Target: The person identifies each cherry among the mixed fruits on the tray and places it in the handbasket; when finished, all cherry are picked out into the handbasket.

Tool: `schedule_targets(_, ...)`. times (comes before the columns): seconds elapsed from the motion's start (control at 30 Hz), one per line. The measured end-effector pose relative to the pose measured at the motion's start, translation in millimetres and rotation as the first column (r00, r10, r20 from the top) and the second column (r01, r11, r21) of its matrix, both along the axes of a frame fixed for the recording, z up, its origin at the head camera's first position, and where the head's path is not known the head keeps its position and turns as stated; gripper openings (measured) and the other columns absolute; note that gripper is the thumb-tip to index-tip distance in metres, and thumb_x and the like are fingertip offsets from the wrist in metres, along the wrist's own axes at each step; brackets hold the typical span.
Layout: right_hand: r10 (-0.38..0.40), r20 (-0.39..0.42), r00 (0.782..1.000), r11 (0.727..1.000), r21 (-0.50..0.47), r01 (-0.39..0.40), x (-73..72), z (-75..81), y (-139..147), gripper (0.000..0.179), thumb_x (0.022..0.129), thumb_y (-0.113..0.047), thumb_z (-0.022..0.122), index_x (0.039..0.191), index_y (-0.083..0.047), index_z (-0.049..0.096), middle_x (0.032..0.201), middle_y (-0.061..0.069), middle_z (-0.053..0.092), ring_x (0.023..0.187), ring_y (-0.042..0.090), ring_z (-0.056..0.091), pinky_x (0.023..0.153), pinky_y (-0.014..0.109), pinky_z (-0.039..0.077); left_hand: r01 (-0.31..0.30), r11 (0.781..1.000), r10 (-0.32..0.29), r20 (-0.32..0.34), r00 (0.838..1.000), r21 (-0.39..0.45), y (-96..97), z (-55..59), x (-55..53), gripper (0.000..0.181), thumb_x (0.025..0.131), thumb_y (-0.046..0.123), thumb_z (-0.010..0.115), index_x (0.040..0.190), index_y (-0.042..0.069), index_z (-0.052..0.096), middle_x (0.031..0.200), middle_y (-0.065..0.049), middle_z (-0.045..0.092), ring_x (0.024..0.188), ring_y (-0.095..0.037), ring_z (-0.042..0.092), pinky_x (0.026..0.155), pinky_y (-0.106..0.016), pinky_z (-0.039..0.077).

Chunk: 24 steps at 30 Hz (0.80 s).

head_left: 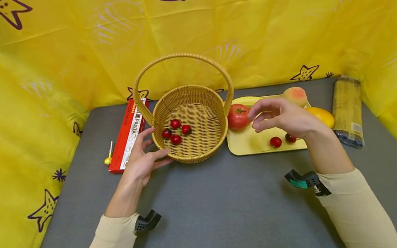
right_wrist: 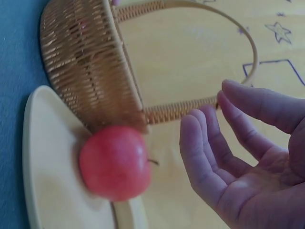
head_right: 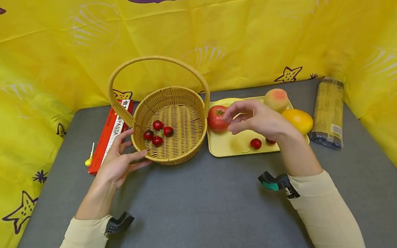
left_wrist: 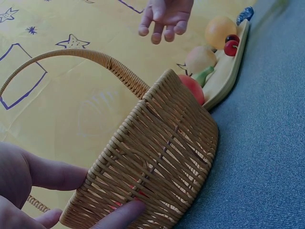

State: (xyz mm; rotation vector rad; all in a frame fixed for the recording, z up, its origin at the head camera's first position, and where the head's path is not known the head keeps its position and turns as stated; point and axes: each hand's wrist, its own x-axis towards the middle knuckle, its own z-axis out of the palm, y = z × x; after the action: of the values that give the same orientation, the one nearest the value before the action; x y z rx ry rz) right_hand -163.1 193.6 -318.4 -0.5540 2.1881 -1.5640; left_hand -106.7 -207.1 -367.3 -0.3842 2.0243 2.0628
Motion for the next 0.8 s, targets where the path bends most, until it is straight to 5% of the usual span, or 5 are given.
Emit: schedule_targets(0.8, -0.069, 0.068, 0.995, 0.998, -0.007, 0.069, -1.5, -25.3, 47, 0.027, 0.096, -0.001, 0.071, 0.122, 0.002, 0.063, 0.112, 0.012, 0.066, 0.099, 0.028, 0.069, 0.088, 0.032, 0.064, 0.000, 1.000, 0.000, 0.009, 1.000, -0.002, 0.4, 1.1, -0.4, 0.084, 0.097, -0.005, 0.066, 0.163, 0.024, 0.023, 0.158, -0.019, 0.026, 0.119, -0.041, 0.063, 0.089, -0.047, 0.064)
